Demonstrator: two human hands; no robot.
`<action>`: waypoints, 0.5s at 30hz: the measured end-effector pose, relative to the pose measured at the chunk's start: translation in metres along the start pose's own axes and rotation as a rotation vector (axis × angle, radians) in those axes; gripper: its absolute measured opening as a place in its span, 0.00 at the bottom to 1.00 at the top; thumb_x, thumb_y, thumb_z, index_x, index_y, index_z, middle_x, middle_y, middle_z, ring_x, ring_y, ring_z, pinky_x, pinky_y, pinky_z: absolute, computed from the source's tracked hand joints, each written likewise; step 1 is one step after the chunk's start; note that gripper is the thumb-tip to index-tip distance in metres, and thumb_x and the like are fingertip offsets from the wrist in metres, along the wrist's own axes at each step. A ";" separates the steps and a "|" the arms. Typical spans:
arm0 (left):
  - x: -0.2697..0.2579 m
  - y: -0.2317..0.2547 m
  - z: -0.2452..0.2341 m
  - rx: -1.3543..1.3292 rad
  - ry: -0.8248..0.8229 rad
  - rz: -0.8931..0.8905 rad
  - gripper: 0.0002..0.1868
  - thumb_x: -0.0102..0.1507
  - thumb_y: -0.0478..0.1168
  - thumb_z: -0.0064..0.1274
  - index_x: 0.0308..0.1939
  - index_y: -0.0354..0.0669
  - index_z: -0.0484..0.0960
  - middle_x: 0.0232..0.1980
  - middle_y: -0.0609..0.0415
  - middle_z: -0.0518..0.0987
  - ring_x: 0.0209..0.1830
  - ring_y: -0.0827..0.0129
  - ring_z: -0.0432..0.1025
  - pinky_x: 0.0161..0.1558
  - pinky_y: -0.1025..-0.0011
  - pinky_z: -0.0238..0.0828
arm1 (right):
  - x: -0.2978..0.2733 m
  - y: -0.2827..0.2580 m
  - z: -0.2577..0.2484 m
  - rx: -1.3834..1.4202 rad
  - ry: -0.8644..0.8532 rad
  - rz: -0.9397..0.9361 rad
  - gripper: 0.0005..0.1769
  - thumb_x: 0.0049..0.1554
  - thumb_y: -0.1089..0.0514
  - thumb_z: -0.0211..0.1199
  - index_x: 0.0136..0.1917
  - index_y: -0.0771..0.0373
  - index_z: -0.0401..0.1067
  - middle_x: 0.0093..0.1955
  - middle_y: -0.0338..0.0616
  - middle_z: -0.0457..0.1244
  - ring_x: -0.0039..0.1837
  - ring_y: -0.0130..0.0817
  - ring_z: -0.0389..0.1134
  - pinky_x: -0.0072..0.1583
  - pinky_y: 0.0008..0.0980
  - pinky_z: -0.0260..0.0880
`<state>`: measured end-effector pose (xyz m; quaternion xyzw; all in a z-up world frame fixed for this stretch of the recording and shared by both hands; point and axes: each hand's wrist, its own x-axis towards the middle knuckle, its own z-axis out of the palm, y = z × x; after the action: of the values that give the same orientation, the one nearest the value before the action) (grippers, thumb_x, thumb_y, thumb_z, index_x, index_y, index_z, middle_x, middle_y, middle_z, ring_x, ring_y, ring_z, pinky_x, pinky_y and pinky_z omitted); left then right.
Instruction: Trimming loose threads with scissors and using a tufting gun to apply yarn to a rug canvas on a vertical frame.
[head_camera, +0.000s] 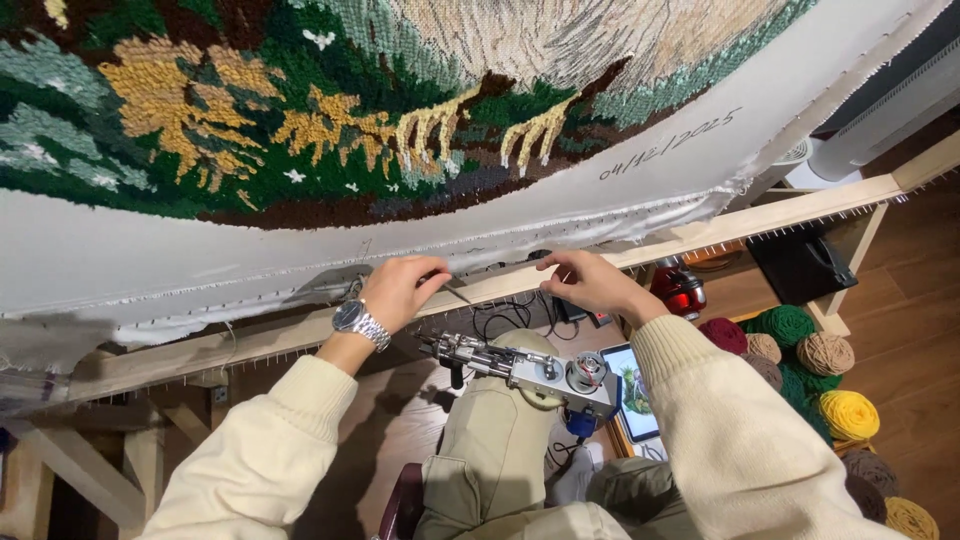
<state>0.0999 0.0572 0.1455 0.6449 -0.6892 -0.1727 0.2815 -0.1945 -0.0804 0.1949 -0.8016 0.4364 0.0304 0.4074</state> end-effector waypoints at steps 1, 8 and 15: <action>0.007 0.011 0.000 0.001 0.001 0.002 0.08 0.70 0.44 0.53 0.49 0.51 0.85 0.46 0.52 0.88 0.50 0.55 0.82 0.50 0.62 0.80 | 0.000 -0.003 0.000 0.000 0.002 -0.001 0.22 0.60 0.50 0.64 0.66 0.54 0.76 0.48 0.45 0.73 0.51 0.39 0.73 0.58 0.41 0.73; 0.061 0.076 -0.002 -0.196 0.082 0.269 0.07 0.70 0.42 0.55 0.50 0.49 0.85 0.46 0.52 0.88 0.50 0.57 0.82 0.48 0.65 0.82 | -0.003 -0.026 0.001 -0.107 0.114 -0.227 0.16 0.64 0.49 0.59 0.61 0.56 0.77 0.33 0.45 0.66 0.40 0.41 0.68 0.48 0.38 0.70; 0.097 0.119 -0.024 -0.309 0.390 0.452 0.10 0.69 0.48 0.58 0.49 0.50 0.86 0.47 0.56 0.87 0.50 0.62 0.82 0.50 0.70 0.81 | 0.014 0.034 -0.018 -0.158 0.642 -0.471 0.13 0.68 0.55 0.56 0.57 0.64 0.75 0.34 0.51 0.68 0.39 0.48 0.72 0.45 0.45 0.72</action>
<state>0.0193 -0.0226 0.2515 0.4464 -0.7135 -0.0819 0.5338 -0.2161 -0.1118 0.1795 -0.8773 0.3421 -0.2824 0.1832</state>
